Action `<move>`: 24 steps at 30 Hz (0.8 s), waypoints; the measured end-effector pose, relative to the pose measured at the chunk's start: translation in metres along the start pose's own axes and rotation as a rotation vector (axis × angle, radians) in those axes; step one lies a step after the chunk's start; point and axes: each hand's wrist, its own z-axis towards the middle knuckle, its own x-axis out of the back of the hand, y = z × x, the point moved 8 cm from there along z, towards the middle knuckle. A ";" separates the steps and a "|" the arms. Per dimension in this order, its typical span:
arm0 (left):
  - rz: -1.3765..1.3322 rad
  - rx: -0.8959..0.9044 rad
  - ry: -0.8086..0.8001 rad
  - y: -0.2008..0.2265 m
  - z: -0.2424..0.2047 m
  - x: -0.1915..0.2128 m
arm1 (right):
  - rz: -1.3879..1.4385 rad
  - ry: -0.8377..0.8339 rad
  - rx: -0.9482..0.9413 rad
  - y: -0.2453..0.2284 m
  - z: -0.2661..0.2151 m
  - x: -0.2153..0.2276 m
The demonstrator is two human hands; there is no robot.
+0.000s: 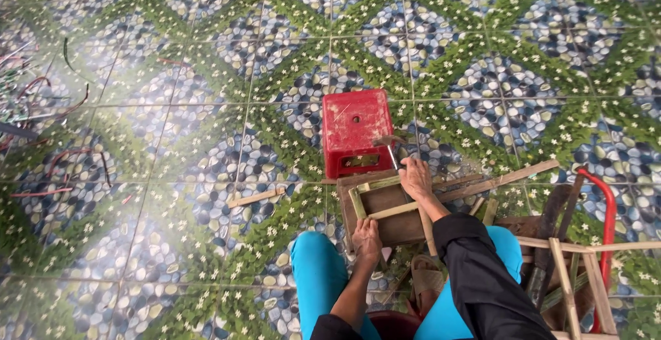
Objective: Nailing wooden strips together to assemble a small frame.
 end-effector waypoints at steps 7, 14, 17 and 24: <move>0.073 0.018 -0.094 0.004 -0.004 -0.007 | -0.078 -0.409 -0.099 -0.023 0.015 -0.002; 0.050 0.053 -0.177 0.007 0.001 0.000 | -0.136 -0.699 -0.232 -0.024 0.013 -0.025; 0.056 0.079 -0.237 0.002 0.000 -0.010 | -0.068 -0.639 -0.284 -0.014 0.014 -0.035; 0.026 0.070 -0.183 0.004 0.003 -0.003 | 0.059 -0.353 -0.315 0.018 0.031 -0.048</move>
